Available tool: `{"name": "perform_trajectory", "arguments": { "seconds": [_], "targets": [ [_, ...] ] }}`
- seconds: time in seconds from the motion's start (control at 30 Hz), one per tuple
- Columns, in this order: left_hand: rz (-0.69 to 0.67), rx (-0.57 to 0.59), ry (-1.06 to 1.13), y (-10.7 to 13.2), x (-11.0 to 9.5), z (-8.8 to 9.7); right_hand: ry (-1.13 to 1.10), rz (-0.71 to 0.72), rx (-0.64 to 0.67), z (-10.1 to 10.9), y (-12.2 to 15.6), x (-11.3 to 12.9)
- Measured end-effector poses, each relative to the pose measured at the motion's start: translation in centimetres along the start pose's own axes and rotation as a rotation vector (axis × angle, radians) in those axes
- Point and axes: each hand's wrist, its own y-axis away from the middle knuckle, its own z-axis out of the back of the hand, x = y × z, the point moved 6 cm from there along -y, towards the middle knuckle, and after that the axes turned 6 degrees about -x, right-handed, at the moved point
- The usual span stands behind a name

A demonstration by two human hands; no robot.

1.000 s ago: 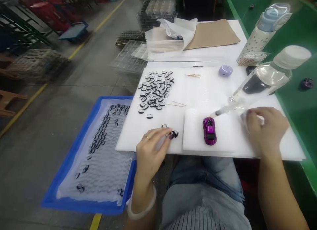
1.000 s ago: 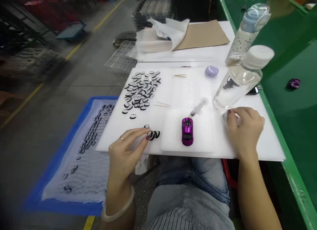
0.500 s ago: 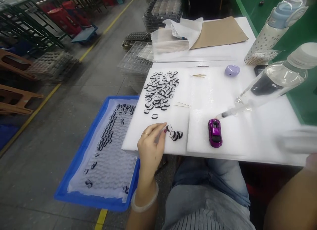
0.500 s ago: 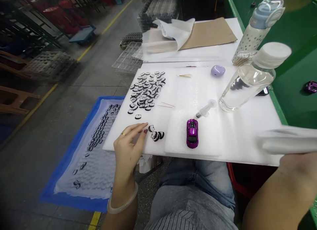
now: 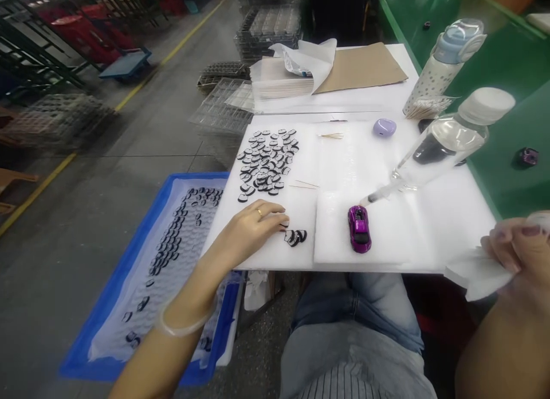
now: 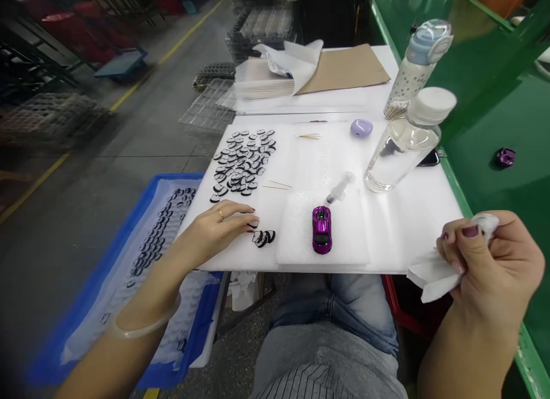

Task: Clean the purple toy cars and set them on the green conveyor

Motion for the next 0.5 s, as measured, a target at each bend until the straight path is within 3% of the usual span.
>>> {"name": "perform_trajectory", "arguments": {
  "seconds": [0.13, 0.23, 0.4, 0.5],
  "targets": [
    [0.175, -0.362, 0.295, 0.1, -2.1, 1.4, -0.077, 0.079, 0.116, -1.3, 1.1, 0.1],
    [0.309, -0.582, 0.768, -1.0, -5.5, 0.8, -0.102, 0.044, 0.231, -3.1, 2.8, -0.5],
    [0.701, -0.546, 1.710, -4.7, -10.4, -4.1, 0.208, 0.095, 0.457, -6.8, 6.3, 0.1],
    [0.843, -0.471, 2.029, -5.6, -11.5, -5.8, 0.239, 0.204, 0.494, -7.8, 7.4, 1.1]
  ]
}}
